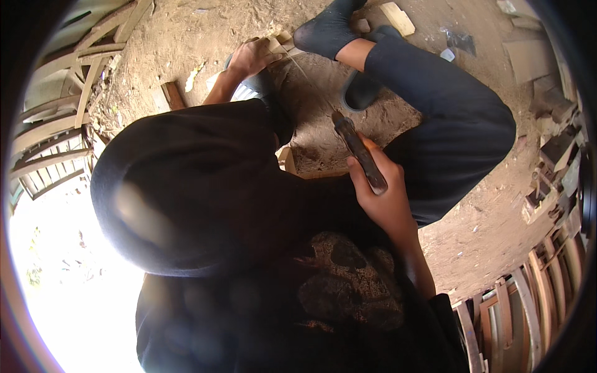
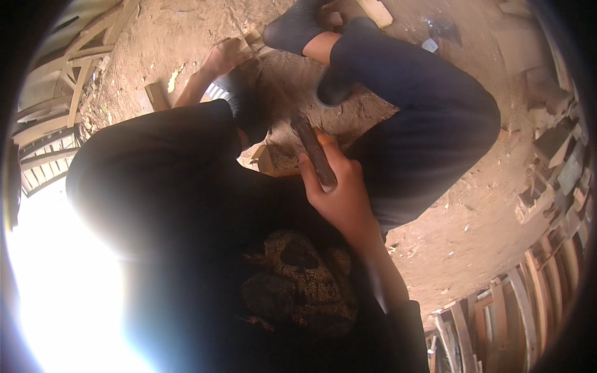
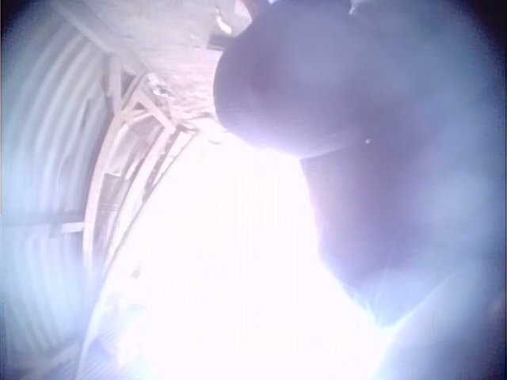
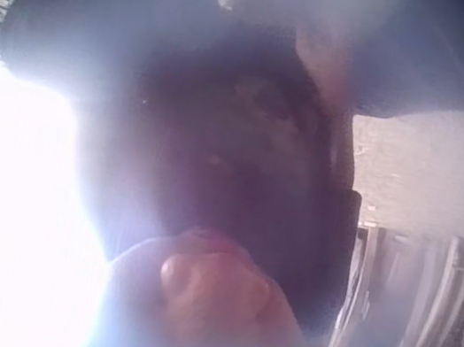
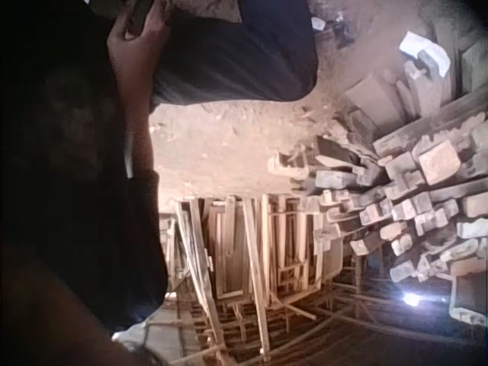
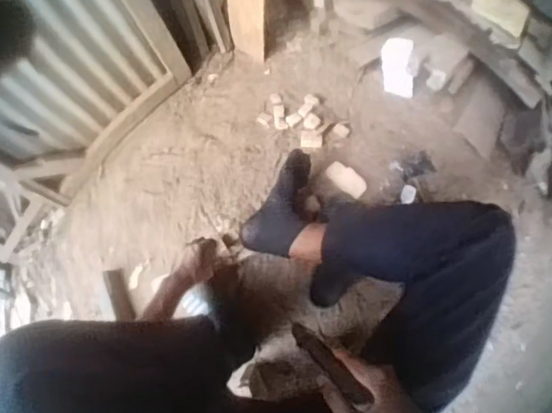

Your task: The person sits on the ground and uses a hand saw to cut a small piece of wood held between their feet. They repeatedly saw back and forth to make a cut through the wood.

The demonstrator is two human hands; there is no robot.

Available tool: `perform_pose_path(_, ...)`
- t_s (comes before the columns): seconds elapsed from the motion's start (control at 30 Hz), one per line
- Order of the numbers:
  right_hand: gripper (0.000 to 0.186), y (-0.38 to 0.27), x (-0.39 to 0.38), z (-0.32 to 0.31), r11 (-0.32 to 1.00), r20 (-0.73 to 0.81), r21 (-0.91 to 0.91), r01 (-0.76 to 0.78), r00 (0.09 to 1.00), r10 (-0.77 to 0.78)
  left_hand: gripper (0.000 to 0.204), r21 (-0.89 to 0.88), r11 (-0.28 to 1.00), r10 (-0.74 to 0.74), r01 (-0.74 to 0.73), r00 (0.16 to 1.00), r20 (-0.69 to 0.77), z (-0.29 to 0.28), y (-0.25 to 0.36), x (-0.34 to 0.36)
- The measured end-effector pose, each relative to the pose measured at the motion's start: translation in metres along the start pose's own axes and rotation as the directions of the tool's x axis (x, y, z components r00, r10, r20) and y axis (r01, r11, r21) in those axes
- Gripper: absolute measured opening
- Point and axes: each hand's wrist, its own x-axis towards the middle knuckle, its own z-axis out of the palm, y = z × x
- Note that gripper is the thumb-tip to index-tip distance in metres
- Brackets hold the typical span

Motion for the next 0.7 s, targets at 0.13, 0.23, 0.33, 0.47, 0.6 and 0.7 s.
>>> perform_pose_path(0.13,0.035,-0.012,-0.005,0.002,0.996,0.052,-0.016,-0.089,0.995,0.09,0.063,-0.117,0.993,-0.021,0.032,0.996,0.092,-0.009,0.002,0.01)
perform_pose_path(0.23,0.038,-0.023,0.001,0.001,0.997,0.058,-0.031,-0.076,0.995,0.078,0.053,-0.205,0.979,0.018,0.015,0.987,0.158,-0.023,0.005,0.006)
perform_pose_path(0.33,0.038,-0.036,0.007,-0.002,0.996,0.06,-0.072,-0.06,0.996,0.065,0.047,-0.237,0.971,0.063,-0.027,0.987,0.148,-0.025,0.01,0.005)
perform_pose_path(0.47,0.037,-0.05,0.016,-0.004,0.992,0.09,-0.098,-0.083,0.992,0.092,0.056,-0.294,0.955,0.05,-0.035,0.998,0.044,-0.022,0.002,0.0)
perform_pose_path(0.6,0.034,-0.045,0.019,-0.001,0.989,0.092,-0.109,-0.099,0.99,0.109,0.054,0.122,0.985,-0.125,0.125,0.992,-0.011,-0.019,0.04,-0.022)
perform_pose_path(0.7,0.039,-0.025,0.02,0.008,0.995,0.067,-0.099,-0.018,0.997,0.024,0.049,0.352,0.935,-0.054,0.05,0.999,0.001,-0.014,0.051,-0.023)
